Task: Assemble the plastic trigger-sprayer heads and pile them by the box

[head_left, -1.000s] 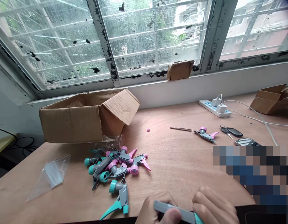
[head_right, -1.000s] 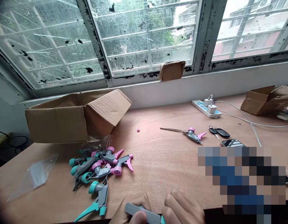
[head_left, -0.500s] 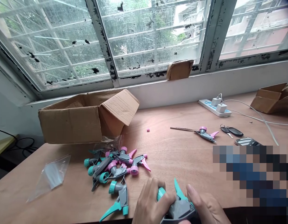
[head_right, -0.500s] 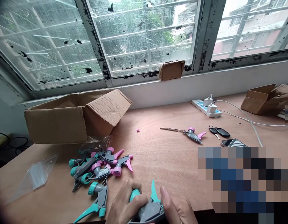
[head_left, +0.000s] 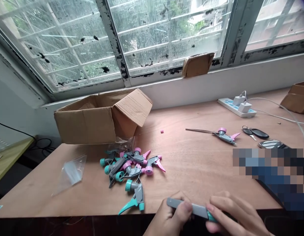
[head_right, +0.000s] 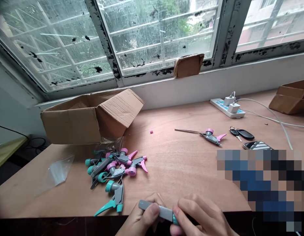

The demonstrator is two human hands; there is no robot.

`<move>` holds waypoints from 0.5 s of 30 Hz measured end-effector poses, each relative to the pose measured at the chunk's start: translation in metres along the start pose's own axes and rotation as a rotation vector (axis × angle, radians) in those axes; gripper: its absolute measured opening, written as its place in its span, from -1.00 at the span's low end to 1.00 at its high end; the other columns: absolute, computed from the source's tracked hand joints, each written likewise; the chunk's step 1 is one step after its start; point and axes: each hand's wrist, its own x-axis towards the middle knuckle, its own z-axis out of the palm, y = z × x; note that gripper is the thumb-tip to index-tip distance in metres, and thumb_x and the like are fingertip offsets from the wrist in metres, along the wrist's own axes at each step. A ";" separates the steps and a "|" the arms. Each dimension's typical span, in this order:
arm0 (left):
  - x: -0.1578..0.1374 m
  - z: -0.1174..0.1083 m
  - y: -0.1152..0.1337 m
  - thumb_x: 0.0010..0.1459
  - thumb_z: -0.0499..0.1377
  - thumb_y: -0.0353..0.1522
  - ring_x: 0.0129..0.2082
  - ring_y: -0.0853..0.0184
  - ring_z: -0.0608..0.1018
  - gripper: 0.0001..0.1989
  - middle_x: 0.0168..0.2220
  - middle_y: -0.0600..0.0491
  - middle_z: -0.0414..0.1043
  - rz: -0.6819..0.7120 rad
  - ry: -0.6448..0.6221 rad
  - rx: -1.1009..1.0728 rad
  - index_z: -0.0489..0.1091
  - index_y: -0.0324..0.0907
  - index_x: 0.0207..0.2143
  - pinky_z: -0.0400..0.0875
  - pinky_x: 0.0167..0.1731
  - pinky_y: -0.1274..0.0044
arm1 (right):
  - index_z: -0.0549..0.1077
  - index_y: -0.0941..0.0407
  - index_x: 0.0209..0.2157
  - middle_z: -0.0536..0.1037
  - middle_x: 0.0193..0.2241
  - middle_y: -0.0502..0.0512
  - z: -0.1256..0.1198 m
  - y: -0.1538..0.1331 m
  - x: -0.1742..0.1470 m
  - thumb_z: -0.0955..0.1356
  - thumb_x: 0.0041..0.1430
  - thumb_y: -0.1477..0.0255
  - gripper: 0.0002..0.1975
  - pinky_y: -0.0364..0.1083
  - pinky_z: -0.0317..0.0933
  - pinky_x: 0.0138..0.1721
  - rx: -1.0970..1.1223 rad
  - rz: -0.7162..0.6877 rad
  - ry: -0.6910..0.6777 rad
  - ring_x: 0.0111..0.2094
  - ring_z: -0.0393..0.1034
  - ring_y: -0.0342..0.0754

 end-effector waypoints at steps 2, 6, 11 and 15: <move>-0.003 0.003 0.004 0.25 -0.02 0.21 -0.46 0.39 0.27 -0.36 -0.49 0.14 0.18 -0.024 0.004 -0.007 0.31 -0.20 -0.39 0.14 -0.40 0.52 | 0.47 0.09 -0.01 0.65 -0.38 0.10 -0.003 0.004 -0.002 0.36 0.37 0.57 -0.80 -0.11 0.36 -0.49 0.013 -0.072 -0.017 -0.47 0.53 -0.06; -0.004 0.009 0.011 0.34 -0.09 0.15 -0.45 0.38 0.29 -0.37 -0.49 0.12 0.22 -0.068 0.010 0.022 0.29 -0.20 -0.45 0.18 -0.38 0.53 | 0.42 0.12 0.03 0.57 -0.46 0.04 -0.002 0.007 -0.004 0.32 0.41 0.55 -0.80 -0.10 0.31 -0.47 0.101 -0.019 -0.031 -0.50 0.43 -0.08; -0.003 0.016 0.015 0.38 -0.11 0.10 -0.45 0.37 0.29 -0.40 -0.50 0.13 0.20 -0.020 0.054 0.101 0.26 -0.17 -0.47 0.20 -0.38 0.53 | 0.39 0.09 -0.14 0.40 -0.55 -0.05 0.008 0.001 -0.001 0.17 0.53 0.34 -0.78 -0.16 0.17 -0.58 0.210 0.224 0.009 -0.61 0.28 -0.15; -0.006 0.020 0.022 0.38 -0.02 0.05 -0.43 0.39 0.23 -0.48 -0.44 0.14 0.15 0.075 0.115 0.148 0.26 -0.17 -0.42 0.18 -0.37 0.53 | 0.37 0.09 -0.20 0.39 -0.52 -0.04 0.010 -0.004 0.000 0.10 0.55 0.28 -0.68 -0.17 0.20 -0.57 0.292 0.430 0.003 -0.61 0.31 -0.16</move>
